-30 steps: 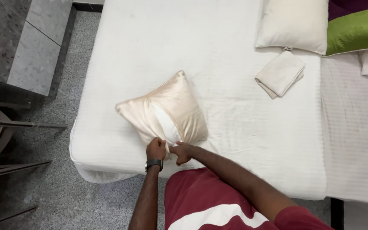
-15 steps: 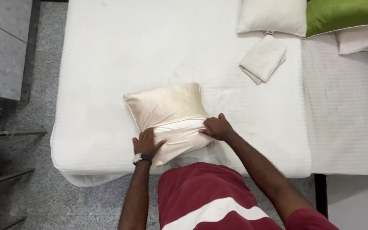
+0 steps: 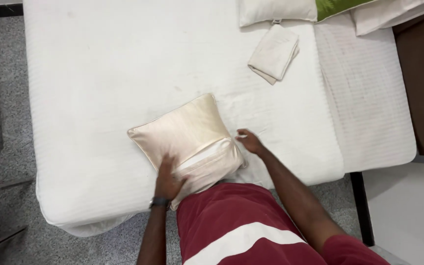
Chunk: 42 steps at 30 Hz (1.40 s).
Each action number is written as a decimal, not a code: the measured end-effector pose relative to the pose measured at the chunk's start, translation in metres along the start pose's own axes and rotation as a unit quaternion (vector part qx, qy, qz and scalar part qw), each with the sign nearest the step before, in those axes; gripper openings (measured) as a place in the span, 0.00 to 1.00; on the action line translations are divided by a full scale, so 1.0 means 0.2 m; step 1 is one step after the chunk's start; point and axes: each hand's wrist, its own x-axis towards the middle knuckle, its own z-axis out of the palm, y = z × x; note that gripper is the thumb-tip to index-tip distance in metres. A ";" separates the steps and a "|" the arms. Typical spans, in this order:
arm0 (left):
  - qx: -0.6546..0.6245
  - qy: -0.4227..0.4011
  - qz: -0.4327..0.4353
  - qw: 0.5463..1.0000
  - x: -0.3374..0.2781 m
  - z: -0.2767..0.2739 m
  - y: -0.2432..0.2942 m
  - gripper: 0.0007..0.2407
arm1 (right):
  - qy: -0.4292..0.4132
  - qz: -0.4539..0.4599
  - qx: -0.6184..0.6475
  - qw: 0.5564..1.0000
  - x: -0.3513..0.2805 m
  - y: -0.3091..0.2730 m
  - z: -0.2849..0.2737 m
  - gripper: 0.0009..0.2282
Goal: The person inserts a white pillow into a two-toned purple and green pillowcase, then places it on the bed. They repeat this process with a second pillow and pillowcase. Finally, they insert a larger white pillow into a plain white pillowcase and arrange it on the bed.
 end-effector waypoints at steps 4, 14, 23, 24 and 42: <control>0.200 -0.325 -0.277 0.882 -0.01 0.09 -0.15 0.47 | -0.148 0.160 0.026 0.976 -0.13 -0.21 0.18 0.33; 0.136 -0.220 -0.178 0.950 0.61 -0.37 0.05 0.26 | -0.059 -0.088 0.002 0.994 -0.23 -1.10 -0.11 0.35; 0.218 0.004 0.231 0.948 0.95 -0.41 0.57 0.26 | -0.020 -0.442 -0.320 0.837 -0.25 -1.46 -0.38 0.30; 0.169 -0.109 0.159 0.967 0.99 -0.24 0.44 0.20 | 0.044 -0.467 -0.351 0.811 -0.22 -1.44 -0.38 0.27; -0.415 0.145 -0.047 0.897 0.67 -0.08 0.48 0.17 | 0.354 -0.241 0.049 0.902 -0.63 -0.99 -0.26 0.40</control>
